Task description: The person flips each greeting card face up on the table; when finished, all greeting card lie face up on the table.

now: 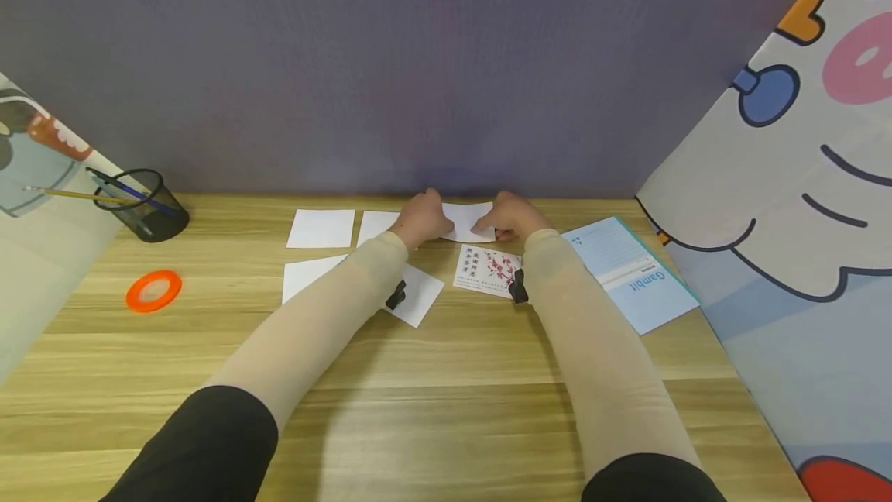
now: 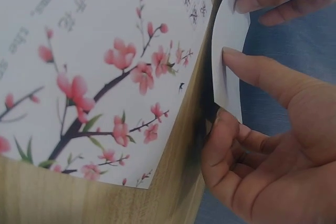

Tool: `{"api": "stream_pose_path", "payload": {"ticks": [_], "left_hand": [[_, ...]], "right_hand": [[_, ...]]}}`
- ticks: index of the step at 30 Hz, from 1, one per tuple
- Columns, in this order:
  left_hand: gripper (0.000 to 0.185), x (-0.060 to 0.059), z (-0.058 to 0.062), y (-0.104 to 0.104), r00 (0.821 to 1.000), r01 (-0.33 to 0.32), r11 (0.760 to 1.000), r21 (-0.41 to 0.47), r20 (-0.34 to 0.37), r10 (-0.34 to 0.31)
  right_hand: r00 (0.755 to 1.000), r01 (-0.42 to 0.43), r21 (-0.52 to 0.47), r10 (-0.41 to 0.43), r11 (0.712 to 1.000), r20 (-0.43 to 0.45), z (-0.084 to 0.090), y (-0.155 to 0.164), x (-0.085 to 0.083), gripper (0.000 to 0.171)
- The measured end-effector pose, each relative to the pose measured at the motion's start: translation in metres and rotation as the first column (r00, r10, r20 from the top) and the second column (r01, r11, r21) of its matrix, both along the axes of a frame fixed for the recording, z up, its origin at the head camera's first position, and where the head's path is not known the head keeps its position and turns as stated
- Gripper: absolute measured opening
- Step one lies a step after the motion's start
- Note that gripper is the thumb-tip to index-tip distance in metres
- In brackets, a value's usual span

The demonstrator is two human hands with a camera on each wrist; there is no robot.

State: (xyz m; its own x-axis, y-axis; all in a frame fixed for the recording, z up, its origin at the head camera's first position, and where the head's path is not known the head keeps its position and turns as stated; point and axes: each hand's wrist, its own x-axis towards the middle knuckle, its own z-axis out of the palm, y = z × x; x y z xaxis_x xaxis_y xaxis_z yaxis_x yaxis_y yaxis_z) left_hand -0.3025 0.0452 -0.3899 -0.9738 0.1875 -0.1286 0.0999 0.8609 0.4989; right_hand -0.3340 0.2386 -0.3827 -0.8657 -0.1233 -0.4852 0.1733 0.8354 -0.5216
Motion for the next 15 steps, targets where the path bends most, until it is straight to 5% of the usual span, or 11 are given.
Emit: {"api": "stream_pose_path", "payload": {"ticks": [10, 14, 15], "left_hand": [[0.052, 0.001, 0.005, -0.005, 0.999, -0.012, 0.999, 0.035, 0.036, 0.011], [0.045, -0.002, 0.003, -0.006, 0.998, -0.018, 0.999, 0.051, 0.055, 0.015], [0.041, -0.011, -0.007, -0.006, 0.998, -0.017, 0.998, 0.059, 0.061, 0.014]], "right_hand": [[1.000, 0.014, -0.015, -0.015, 1.000, -0.025, 0.004, 0.000, 0.000, 0.041], [0.999, 0.041, -0.043, -0.041, 0.998, -0.016, 0.004, 0.000, 0.001, 0.039], [0.999, 0.045, -0.049, -0.046, 0.998, -0.014, 0.004, 0.000, 0.001, 0.039]]}}
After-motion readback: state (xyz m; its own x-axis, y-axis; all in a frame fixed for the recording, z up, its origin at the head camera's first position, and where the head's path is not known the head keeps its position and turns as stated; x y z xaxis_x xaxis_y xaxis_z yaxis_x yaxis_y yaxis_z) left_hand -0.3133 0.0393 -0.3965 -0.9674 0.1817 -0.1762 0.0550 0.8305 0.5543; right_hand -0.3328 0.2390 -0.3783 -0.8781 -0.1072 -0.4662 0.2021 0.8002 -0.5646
